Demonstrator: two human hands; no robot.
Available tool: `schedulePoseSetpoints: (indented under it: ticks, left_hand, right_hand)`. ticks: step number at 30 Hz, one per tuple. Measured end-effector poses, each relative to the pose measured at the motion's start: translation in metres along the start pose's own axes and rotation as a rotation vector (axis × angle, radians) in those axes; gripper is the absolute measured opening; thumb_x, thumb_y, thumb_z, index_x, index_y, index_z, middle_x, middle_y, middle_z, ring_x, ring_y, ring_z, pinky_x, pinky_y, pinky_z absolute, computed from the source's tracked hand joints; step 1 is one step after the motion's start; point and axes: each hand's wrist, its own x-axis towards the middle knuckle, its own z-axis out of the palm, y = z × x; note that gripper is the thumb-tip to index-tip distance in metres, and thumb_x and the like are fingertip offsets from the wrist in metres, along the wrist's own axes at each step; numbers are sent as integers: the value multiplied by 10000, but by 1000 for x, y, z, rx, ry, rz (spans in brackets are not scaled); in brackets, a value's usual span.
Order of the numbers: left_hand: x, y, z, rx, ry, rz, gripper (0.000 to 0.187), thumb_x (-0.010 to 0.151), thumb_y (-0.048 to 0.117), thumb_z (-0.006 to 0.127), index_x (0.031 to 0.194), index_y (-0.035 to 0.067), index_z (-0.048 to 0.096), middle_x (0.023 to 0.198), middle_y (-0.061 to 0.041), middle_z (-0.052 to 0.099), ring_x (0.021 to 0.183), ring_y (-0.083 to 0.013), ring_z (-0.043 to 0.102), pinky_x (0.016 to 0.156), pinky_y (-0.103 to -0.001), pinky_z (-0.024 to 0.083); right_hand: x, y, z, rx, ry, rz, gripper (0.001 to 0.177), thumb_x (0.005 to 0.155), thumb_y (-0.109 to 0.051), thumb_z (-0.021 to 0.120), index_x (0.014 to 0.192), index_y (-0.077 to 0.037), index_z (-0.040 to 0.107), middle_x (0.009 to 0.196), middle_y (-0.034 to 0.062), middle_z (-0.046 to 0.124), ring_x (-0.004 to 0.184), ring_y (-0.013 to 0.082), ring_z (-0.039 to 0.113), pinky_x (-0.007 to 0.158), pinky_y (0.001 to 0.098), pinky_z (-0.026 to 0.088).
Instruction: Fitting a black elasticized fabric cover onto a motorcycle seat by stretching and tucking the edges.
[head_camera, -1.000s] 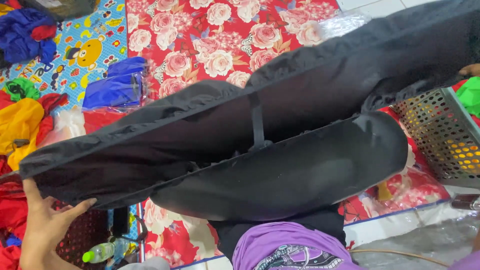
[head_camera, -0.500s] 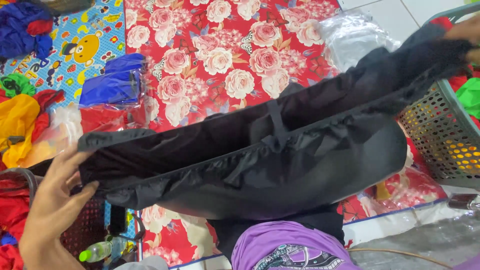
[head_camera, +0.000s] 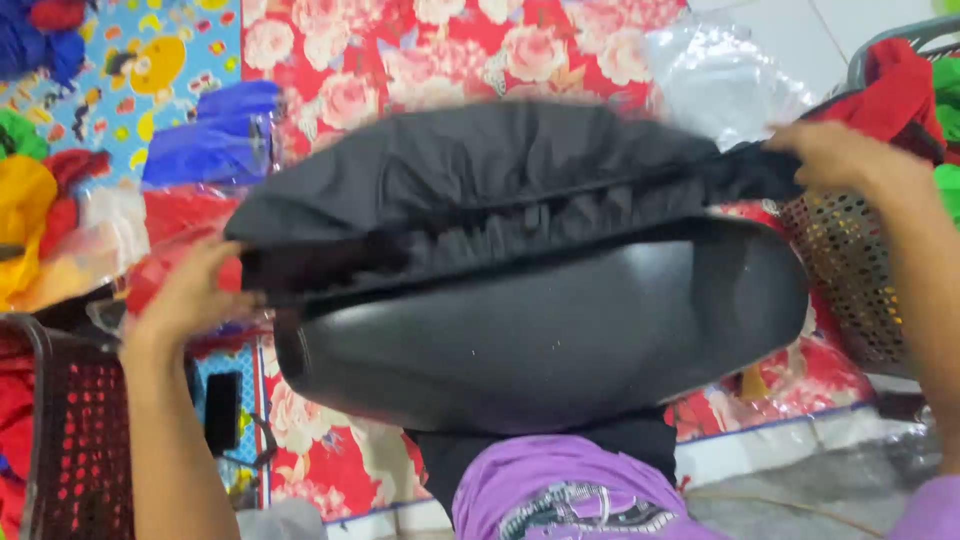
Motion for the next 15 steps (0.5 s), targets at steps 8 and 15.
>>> schedulePoseSetpoints:
  ticks: [8, 15]
  left_hand:
    - [-30, 87, -48, -128, 134, -59, 889, 702, -43, 778, 1520, 158, 493, 1562, -219, 380, 1465, -340, 370, 1143, -476, 327]
    - [-50, 97, -48, -156, 306, -21, 726, 760, 90, 828, 1441, 49, 581, 1528, -154, 475, 1382, -290, 471, 1106, -453, 387]
  right_hand:
    - [-16, 4, -13, 247, 391, -251, 821, 736, 3, 820, 1519, 19, 575, 1350, 279, 554, 1033, 442, 628, 967, 470, 469]
    - [-50, -4, -28, 247, 744, -331, 428, 936, 75, 831, 1346, -44, 800, 1281, 153, 627, 1209, 296, 553, 1095, 403, 456]
